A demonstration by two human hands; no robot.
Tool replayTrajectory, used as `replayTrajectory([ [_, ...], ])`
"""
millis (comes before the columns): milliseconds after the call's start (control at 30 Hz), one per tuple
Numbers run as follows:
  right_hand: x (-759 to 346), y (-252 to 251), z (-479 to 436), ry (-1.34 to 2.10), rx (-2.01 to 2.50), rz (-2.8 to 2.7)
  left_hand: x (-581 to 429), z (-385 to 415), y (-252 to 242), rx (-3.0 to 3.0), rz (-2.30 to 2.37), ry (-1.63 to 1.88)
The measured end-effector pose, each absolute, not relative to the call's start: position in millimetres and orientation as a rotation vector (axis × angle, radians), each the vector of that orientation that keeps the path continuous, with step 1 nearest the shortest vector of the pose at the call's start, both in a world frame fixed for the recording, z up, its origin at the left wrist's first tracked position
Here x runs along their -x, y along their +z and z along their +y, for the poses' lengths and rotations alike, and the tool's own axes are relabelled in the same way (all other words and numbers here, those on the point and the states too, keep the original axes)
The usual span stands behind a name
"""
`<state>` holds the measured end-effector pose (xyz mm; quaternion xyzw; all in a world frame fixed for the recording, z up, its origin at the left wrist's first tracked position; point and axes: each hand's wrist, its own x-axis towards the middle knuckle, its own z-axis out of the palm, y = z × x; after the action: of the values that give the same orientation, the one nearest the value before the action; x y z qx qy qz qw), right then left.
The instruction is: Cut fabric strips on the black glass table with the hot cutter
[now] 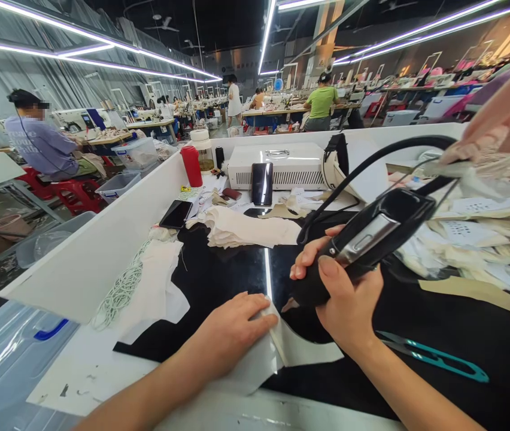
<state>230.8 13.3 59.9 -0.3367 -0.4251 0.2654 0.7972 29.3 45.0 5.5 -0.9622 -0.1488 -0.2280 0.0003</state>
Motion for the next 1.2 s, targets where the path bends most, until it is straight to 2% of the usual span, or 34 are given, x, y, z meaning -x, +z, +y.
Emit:
replayTrajectory([
  [767, -232, 55, 7, 0.585, 0.776, -0.893, -27, 47, 2, 3.074, -0.501, -0.667],
  [967, -248, 46, 1, 0.581, 0.780, -0.942, -34, 47, 8, 3.050, -0.437, -0.764],
  [1200, -242, 55, -9, 0.566, 0.797, -0.902, -44, 39, 20, 3.214, -0.496, -0.527],
])
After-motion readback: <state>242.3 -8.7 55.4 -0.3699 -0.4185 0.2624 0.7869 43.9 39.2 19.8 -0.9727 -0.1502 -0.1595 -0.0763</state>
